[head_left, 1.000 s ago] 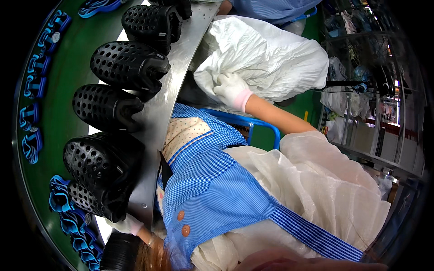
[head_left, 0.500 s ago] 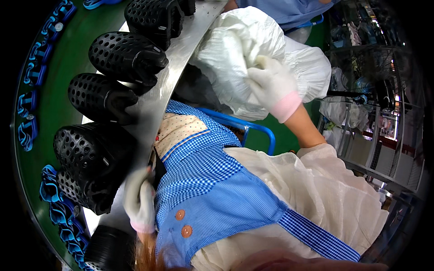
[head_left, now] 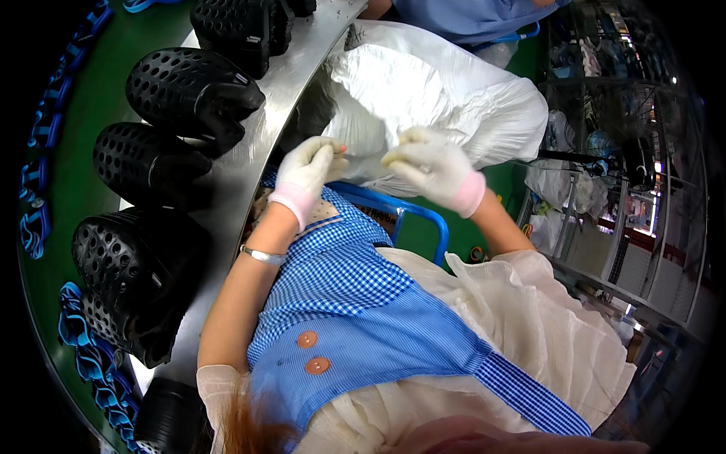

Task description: The person picks up a blue and black shoe upper, places it onto a black textured mold, and presses it down. They repeat this for several shoes along the assembly line, and then they pick up a black molded piece from a large white bag.

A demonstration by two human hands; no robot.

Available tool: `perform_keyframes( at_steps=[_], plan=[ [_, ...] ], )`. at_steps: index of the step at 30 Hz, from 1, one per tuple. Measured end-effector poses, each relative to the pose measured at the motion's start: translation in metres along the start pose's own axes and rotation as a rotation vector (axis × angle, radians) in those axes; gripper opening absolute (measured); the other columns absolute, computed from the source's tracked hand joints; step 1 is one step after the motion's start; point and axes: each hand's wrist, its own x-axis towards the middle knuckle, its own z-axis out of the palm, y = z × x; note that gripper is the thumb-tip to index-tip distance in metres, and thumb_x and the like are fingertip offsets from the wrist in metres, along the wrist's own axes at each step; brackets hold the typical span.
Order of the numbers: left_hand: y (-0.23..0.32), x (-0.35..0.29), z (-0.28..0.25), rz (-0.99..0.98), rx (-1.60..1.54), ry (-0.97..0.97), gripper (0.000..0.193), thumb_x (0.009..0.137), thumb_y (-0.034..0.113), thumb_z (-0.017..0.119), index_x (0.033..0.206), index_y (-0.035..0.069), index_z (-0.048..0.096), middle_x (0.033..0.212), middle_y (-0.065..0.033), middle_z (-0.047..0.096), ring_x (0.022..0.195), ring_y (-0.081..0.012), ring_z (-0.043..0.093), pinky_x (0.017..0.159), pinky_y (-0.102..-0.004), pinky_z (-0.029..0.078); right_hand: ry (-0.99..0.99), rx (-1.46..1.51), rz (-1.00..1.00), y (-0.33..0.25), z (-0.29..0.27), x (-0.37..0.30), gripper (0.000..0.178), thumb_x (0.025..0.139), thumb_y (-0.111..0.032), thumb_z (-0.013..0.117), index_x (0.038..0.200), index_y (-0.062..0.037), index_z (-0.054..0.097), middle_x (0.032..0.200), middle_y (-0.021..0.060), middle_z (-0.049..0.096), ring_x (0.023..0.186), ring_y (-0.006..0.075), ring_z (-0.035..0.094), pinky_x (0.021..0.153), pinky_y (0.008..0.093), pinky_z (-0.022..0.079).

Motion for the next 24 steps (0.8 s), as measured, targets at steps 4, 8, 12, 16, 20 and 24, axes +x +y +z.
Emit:
perform_keyframes(
  at_steps=[4, 8, 12, 16, 20, 24],
  plan=[
    [-0.030, 0.005, -0.017, 0.038, 0.399, 0.033, 0.028, 0.092, 0.016, 0.051, 0.112, -0.002, 0.059, 0.106, -0.0113, 0.062, 0.095, -0.0166, 0.062, 0.085, -0.0280, 0.050, 0.291, 0.027, 0.186, 0.038, -0.057, 0.018, 0.013, 0.085, -0.008, 0.061, 0.093, -0.0027, 0.069, 0.089, 0.0070, 0.063, 0.083, 0.0140, 0.059, 0.076, 0.0264, 0.048],
    [-0.014, -0.011, -0.003, 0.310, 1.015, 0.029, 0.042, 0.075, 0.028, 0.066, 0.116, 0.023, 0.064, 0.144, -0.0226, 0.028, 0.127, -0.0397, 0.036, 0.105, -0.0409, 0.034, 0.571, -0.007, -0.041, 0.026, -0.134, 0.042, 0.015, 0.087, -0.005, 0.058, 0.098, -0.0017, 0.069, 0.097, 0.0068, 0.066, 0.090, 0.0139, 0.060, 0.082, 0.0241, 0.047],
    [-0.004, -0.003, 0.014, 0.251, 1.175, -0.185, 0.040, 0.072, 0.030, 0.067, 0.112, 0.025, 0.067, 0.149, -0.0208, 0.016, 0.130, -0.0442, 0.028, 0.107, -0.0434, 0.033, 0.597, 0.199, -0.080, -0.034, -0.143, 0.064, 0.014, 0.087, -0.006, 0.056, 0.093, 0.0036, 0.064, 0.086, 0.0034, 0.061, 0.074, 0.0092, 0.053, 0.067, 0.0222, 0.042],
    [-0.034, 0.024, 0.011, 0.352, 0.955, -0.154, 0.028, 0.086, 0.023, 0.053, 0.108, 0.014, 0.067, 0.136, -0.0184, 0.042, 0.118, -0.0362, 0.046, 0.099, -0.0411, 0.041, 0.654, 0.135, -0.180, -0.037, -0.151, 0.087, 0.015, 0.089, -0.003, 0.053, 0.094, 0.0045, 0.065, 0.088, 0.0026, 0.063, 0.073, 0.0080, 0.053, 0.065, 0.0216, 0.041],
    [-0.001, 0.029, 0.001, 0.265, 0.297, 0.076, 0.034, 0.095, 0.024, 0.047, 0.110, 0.000, 0.063, 0.091, -0.0078, 0.063, 0.079, -0.0140, 0.059, 0.070, -0.0266, 0.050, 0.755, -0.227, -0.174, 0.030, -0.189, 0.099, 0.014, 0.087, -0.006, 0.055, 0.092, 0.0019, 0.066, 0.087, 0.0068, 0.065, 0.074, 0.0171, 0.059, 0.071, 0.0283, 0.046],
    [0.075, 0.013, 0.005, 0.308, -0.045, 0.141, 0.038, 0.097, 0.024, 0.045, 0.114, -0.006, 0.060, 0.094, -0.0058, 0.061, 0.079, -0.0094, 0.055, 0.070, -0.0216, 0.048, 0.639, -1.121, -0.221, 0.079, -0.185, 0.090, 0.014, 0.086, -0.017, 0.057, 0.090, -0.0065, 0.065, 0.080, 0.0114, 0.063, 0.081, 0.0291, 0.062, 0.074, 0.0357, 0.049]
  ],
)
